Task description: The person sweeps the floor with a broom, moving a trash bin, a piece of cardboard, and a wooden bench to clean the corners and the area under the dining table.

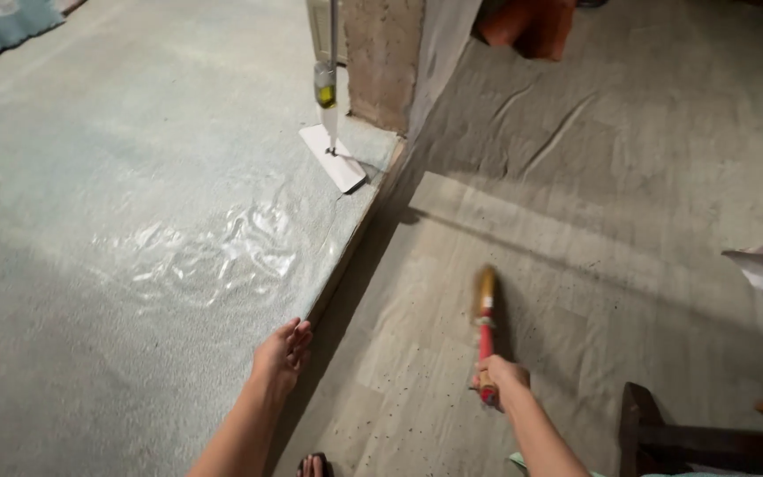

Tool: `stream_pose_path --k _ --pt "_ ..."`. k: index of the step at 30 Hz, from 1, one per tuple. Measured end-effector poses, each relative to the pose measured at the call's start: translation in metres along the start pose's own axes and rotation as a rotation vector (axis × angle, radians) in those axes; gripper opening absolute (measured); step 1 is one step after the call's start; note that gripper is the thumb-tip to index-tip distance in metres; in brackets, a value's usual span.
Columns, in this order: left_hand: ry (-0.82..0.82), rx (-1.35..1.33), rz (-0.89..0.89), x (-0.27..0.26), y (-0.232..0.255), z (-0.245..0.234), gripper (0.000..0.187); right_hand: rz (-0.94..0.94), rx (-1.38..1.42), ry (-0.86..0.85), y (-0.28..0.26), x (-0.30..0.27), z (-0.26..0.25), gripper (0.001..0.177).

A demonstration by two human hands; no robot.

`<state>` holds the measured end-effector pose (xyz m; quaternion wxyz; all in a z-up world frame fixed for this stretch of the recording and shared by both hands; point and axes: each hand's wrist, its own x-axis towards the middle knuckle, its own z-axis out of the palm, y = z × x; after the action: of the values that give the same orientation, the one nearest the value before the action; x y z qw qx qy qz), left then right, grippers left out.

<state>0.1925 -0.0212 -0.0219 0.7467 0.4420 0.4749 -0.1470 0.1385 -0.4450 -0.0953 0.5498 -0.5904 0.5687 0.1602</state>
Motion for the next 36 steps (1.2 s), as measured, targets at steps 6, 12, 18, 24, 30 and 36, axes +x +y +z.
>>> stream_pose_path --k 6,12,18,24,30,36 --pt "-0.109 -0.078 0.023 0.048 0.032 0.018 0.011 -0.062 0.218 -0.14 -0.015 -0.093 0.066 0.016" --pt "-0.188 0.132 -0.009 0.075 0.06 0.046 0.012 0.185 0.35 -0.404 -0.043 -0.131 0.167 0.028" --pt "-0.177 0.252 -0.012 0.082 0.099 0.061 0.014 0.186 0.274 -0.404 -0.018 -0.011 0.143 0.026" --pt "-0.23 0.246 -0.071 0.097 0.11 0.092 0.035 0.045 0.165 -0.094 -0.016 0.037 0.057 0.013" --pt "-0.232 0.284 -0.115 0.122 0.107 0.15 0.035 0.022 0.297 -0.136 -0.045 -0.026 0.117 0.011" --pt "-0.322 0.278 -0.122 0.132 0.118 0.226 0.032 0.224 0.459 -0.593 -0.103 0.023 0.228 0.012"
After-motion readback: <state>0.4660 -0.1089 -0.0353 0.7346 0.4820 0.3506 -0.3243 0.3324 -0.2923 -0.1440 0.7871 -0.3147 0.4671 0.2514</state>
